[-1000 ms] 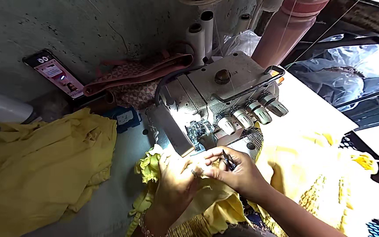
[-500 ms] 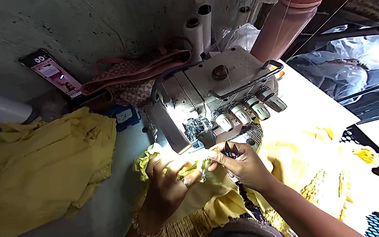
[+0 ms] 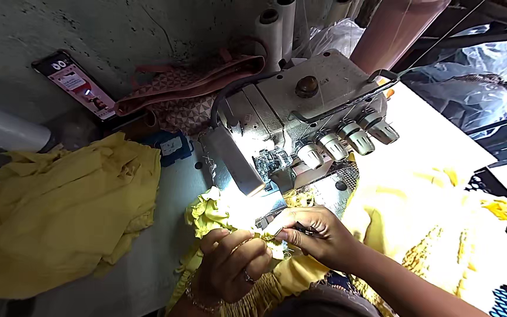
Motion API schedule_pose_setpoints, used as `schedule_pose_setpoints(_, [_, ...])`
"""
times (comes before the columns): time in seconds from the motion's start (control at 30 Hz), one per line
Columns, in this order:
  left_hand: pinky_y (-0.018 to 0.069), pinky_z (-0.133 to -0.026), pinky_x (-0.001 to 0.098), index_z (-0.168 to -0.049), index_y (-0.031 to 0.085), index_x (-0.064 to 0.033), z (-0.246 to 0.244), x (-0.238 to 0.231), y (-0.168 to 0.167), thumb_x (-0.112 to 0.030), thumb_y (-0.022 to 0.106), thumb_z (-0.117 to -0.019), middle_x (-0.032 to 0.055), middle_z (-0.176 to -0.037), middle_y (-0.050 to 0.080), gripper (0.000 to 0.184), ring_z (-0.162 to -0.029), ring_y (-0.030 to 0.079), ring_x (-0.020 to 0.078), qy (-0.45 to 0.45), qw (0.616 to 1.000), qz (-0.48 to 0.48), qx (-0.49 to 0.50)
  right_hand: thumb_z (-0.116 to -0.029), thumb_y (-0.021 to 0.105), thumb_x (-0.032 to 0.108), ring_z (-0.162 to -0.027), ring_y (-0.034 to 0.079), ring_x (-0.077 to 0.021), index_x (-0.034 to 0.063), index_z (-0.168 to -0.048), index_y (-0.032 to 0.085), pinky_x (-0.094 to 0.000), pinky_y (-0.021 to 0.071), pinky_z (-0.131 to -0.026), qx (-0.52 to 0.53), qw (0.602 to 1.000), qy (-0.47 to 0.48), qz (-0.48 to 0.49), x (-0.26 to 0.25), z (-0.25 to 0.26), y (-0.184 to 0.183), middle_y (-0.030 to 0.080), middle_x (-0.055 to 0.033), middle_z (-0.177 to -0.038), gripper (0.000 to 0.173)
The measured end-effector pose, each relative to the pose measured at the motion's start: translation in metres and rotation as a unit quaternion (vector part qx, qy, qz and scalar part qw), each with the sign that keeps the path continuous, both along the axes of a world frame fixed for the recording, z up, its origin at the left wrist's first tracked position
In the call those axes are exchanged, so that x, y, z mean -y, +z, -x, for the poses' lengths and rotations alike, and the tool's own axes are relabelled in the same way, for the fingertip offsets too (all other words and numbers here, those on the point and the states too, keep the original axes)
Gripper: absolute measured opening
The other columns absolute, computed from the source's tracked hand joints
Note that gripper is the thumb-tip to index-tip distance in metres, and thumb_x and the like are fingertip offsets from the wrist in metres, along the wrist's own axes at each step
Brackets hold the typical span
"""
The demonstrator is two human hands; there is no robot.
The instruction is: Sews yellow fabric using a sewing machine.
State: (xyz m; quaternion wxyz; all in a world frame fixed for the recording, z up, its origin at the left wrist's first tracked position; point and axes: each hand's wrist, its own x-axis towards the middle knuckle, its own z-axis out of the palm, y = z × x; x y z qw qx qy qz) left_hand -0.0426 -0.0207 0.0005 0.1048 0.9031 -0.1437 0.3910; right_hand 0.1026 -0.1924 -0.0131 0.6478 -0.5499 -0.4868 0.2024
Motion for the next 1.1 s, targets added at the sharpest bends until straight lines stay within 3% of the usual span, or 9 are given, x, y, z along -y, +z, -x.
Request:
schedule_pose_setpoints(0.2, [0.0266, -0.109, 0.0309, -0.098, 0.058, -0.0219, -0.009, 0.001, 0.002, -0.029, 0.060, -0.1030, -0.0072, -0.097, 0.062, 0.009, -0.105, 0.056, 0.0054, 0.021, 0.994, 0.100, -0.025, -0.1031, 0.061, 0.017, -0.084, 0.063, 0.0049, -0.0013, -0.097, 0.070, -0.0090, 0.0506, -0.077, 0.044, 0.999, 0.004, -0.029, 0.002, -0.006, -0.003, 0.073, -0.0037, -0.094, 0.021])
schedule_pose_setpoints(0.33, [0.0300, -0.100, 0.0339, -0.093, 0.061, -0.0208, -0.020, 0.001, 0.009, -0.035, 0.064, -0.0984, -0.0041, -0.087, 0.065, 0.016, -0.095, 0.057, 0.0101, 0.063, 0.982, 0.157, -0.079, -0.1027, 0.062, 0.035, -0.080, 0.060, 0.0022, 0.0006, -0.098, 0.066, -0.0093, 0.0472, -0.073, 0.121, 0.991, -0.044, -0.030, -0.001, -0.005, -0.004, 0.069, -0.0056, -0.088, 0.035])
schedule_pose_setpoints(0.47, [0.0308, -0.104, 0.0477, -0.098, 0.062, -0.0206, -0.032, -0.005, 0.016, -0.043, 0.062, -0.0975, 0.0000, -0.119, 0.073, 0.022, -0.122, 0.060, 0.0152, 0.033, 0.975, 0.124, -0.182, -0.1011, 0.064, 0.024, -0.068, 0.058, 0.0069, 0.0016, -0.086, 0.068, -0.0082, 0.0473, -0.063, 0.068, 0.988, -0.135, 0.013, -0.004, -0.001, -0.002, 0.066, 0.0003, -0.075, 0.027])
schedule_pose_setpoints(0.53, [0.0317, -0.105, 0.0508, -0.092, 0.066, -0.0176, -0.037, -0.007, 0.017, -0.043, 0.066, -0.0938, 0.0003, -0.101, 0.074, 0.025, -0.111, 0.065, 0.0150, 0.001, 0.967, 0.148, -0.206, -0.1004, 0.064, 0.023, -0.067, 0.057, 0.0094, 0.0031, -0.086, 0.068, -0.0075, 0.0478, -0.061, 0.028, 0.988, -0.149, 0.019, -0.004, -0.004, -0.001, 0.066, 0.0050, -0.075, 0.025])
schedule_pose_setpoints(0.63, [0.0338, -0.101, 0.0394, -0.081, 0.061, -0.0115, -0.038, -0.008, 0.019, -0.034, 0.068, -0.0954, 0.0028, -0.075, 0.062, 0.028, -0.082, 0.061, 0.0119, -0.010, 0.955, 0.219, -0.202, -0.0997, 0.065, 0.020, -0.065, 0.058, 0.0104, 0.0069, -0.087, 0.068, -0.0070, 0.0494, -0.059, -0.023, 0.987, -0.159, 0.000, -0.003, -0.008, 0.000, 0.066, 0.0104, -0.076, 0.018])
schedule_pose_setpoints(0.77, [0.0344, -0.096, 0.0353, -0.083, 0.059, -0.0115, -0.038, -0.002, 0.027, -0.036, 0.068, -0.0941, -0.0022, -0.077, 0.060, 0.028, -0.082, 0.057, 0.0054, 0.074, 0.933, 0.271, -0.223, -0.0989, 0.065, 0.016, -0.064, 0.059, 0.0099, 0.0079, -0.087, 0.069, -0.0078, 0.0511, -0.058, -0.053, 0.983, -0.175, -0.018, -0.007, -0.008, 0.000, 0.067, 0.0120, -0.076, 0.015])
schedule_pose_setpoints(0.9, [0.0331, -0.096, 0.0483, -0.103, 0.072, -0.0105, -0.041, 0.006, 0.033, -0.035, 0.059, -0.0985, -0.0010, -0.084, 0.068, 0.028, -0.086, 0.062, 0.0105, 0.127, 0.942, 0.195, -0.240, -0.0994, 0.064, 0.017, -0.065, 0.060, 0.0096, 0.0058, -0.086, 0.069, -0.0078, 0.0510, -0.059, -0.022, 0.983, -0.180, -0.022, -0.010, -0.008, -0.002, 0.067, 0.0096, -0.076, 0.018])
schedule_pose_setpoints(0.97, [0.0322, -0.095, 0.0488, -0.092, 0.073, -0.0140, -0.042, 0.008, 0.032, -0.032, 0.055, -0.1010, -0.0020, -0.079, 0.063, 0.027, -0.083, 0.059, 0.0116, 0.117, 0.946, 0.182, -0.240, -0.0993, 0.064, 0.016, -0.064, 0.059, 0.0098, 0.0064, -0.085, 0.069, -0.0077, 0.0506, -0.058, -0.023, 0.983, -0.184, -0.019, -0.010, -0.008, -0.003, 0.066, 0.0103, -0.074, 0.018])
schedule_pose_setpoints(1.1, [0.0310, -0.094, 0.0471, -0.089, 0.074, -0.0162, -0.044, 0.010, 0.025, -0.029, 0.056, -0.0992, -0.0046, -0.078, 0.062, 0.024, -0.082, 0.057, 0.0082, 0.117, 0.943, 0.213, -0.225, -0.0977, 0.067, 0.023, -0.068, 0.057, 0.0095, 0.0037, -0.097, 0.072, -0.0078, 0.0488, -0.061, -0.008, 0.984, -0.177, 0.015, -0.009, -0.012, -0.004, 0.069, 0.0053, -0.088, 0.019])
